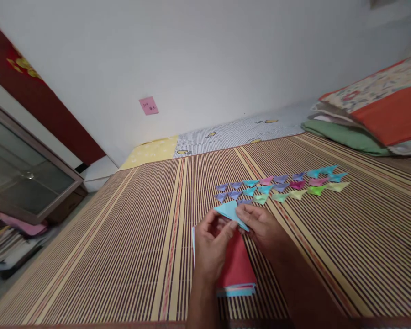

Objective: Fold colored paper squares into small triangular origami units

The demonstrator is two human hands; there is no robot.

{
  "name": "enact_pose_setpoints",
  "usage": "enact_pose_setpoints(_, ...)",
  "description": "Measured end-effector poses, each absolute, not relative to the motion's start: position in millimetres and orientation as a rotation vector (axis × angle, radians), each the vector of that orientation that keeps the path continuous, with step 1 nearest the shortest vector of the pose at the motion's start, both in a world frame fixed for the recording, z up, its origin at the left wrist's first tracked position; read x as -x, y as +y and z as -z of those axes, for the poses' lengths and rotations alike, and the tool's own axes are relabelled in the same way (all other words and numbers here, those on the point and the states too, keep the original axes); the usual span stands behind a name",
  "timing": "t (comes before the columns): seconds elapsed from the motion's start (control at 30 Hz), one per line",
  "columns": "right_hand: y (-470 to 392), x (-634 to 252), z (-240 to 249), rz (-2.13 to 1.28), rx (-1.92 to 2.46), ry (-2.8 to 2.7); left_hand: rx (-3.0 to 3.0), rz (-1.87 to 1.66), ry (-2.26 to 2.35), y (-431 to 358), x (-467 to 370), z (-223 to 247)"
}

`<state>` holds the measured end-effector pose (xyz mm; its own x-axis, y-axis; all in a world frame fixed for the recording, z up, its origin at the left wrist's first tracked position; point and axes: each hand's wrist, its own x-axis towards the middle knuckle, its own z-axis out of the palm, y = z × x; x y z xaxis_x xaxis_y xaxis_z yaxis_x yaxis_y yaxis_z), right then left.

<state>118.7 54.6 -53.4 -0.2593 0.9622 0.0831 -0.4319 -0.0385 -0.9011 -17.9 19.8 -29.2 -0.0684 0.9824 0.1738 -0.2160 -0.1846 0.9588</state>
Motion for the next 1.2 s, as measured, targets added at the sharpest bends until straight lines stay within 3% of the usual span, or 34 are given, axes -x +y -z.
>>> enact_pose_setpoints(1.2,54.6,-114.0,59.9,-1.626,0.624,-1.139,-1.222,-1.48,0.994,17.0,17.8,30.8)
